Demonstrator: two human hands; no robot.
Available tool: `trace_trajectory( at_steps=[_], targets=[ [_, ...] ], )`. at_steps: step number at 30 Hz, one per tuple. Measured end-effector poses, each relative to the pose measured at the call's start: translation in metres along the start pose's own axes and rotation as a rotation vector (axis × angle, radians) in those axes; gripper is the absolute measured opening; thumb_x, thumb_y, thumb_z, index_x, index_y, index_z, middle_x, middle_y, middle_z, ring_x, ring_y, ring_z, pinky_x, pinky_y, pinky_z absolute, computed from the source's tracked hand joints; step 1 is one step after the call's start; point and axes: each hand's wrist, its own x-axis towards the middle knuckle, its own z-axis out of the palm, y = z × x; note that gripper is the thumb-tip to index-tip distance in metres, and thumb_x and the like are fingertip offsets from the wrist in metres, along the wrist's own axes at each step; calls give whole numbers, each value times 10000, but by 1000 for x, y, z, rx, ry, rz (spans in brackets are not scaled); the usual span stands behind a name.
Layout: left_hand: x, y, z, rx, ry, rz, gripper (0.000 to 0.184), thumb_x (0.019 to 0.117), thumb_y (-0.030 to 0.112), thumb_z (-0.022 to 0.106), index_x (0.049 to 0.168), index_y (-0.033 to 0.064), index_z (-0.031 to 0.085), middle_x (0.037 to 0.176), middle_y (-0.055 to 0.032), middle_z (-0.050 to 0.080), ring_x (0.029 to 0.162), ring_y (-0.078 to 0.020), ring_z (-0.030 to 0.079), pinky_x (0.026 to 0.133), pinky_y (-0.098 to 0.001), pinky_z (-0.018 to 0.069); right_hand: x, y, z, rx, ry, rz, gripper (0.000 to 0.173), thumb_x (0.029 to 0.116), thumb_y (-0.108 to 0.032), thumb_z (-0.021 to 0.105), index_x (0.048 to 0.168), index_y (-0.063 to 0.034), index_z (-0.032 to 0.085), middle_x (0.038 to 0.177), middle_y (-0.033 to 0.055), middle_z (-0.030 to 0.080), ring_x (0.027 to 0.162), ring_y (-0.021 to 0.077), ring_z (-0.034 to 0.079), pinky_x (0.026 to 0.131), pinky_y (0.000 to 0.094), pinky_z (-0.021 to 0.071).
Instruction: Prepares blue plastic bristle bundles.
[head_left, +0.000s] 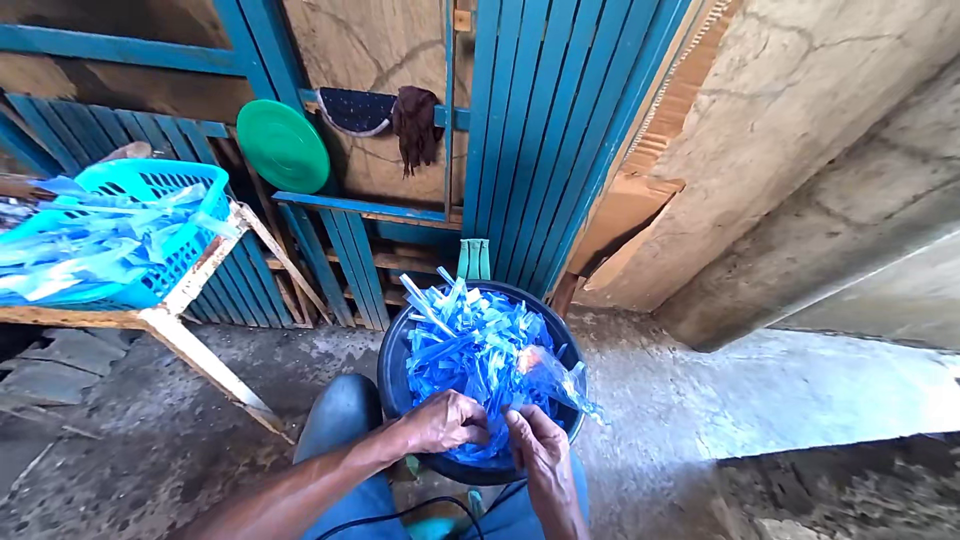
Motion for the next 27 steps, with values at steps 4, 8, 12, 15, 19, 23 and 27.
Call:
trace_trajectory(
  at_steps=[4,8,12,15,19,23,27],
  targets=[
    [-15,7,5,-437,157,-331,282,1071,292,543,1179,67,674,942,-51,751,636,-104,667,577,-270,555,-2,1,1,11,44,-18,161,1003,-135,595,975,-9,692,660,35,597,508,92,523,465,240,461],
    [-22,21,18,-891,-11,-557,674,1081,597,271,1004,86,703,810,-24,759,491,-77,597,427,-215,446,-10,1,5,-123,-29,-153,142,978,-96,611,1006,-5,717,778,31,690,599,68,607,544,226,527],
    [-8,18,25,-983,34,-526,383,1074,462,475,1000,139,667,713,33,614,502,-50,501,452,-198,398,-30,12,15,-294,-195,-299,134,965,-108,656,987,-15,749,948,60,724,823,94,683,739,263,596],
    [-2,12,18,-982,46,-489,208,1066,287,547,1042,119,667,815,21,698,443,-5,428,409,-155,342,-50,28,20,-388,-243,-240,131,955,-118,669,963,-12,746,896,65,704,752,91,659,684,264,584],
    [-6,14,8,-565,16,-414,164,1025,262,627,1005,100,629,722,37,609,494,-35,475,455,-191,381,-65,35,24,-343,-197,-124,150,968,-126,660,949,15,709,826,62,657,663,69,602,617,234,537],
    [-14,19,-3,43,-60,-328,328,1028,326,593,1055,4,647,872,-172,645,827,-318,638,791,-545,505,-66,24,27,-238,-131,-111,155,1002,-111,603,969,20,680,740,41,663,604,64,621,578,243,555],
    [-25,26,-8,227,-22,-231,323,1053,309,539,1079,19,676,1015,-169,681,953,-322,670,855,-541,515,-60,24,22,-228,-183,-214,227,1022,-172,584,940,19,674,795,64,653,649,84,628,604,249,562]
  ],
)
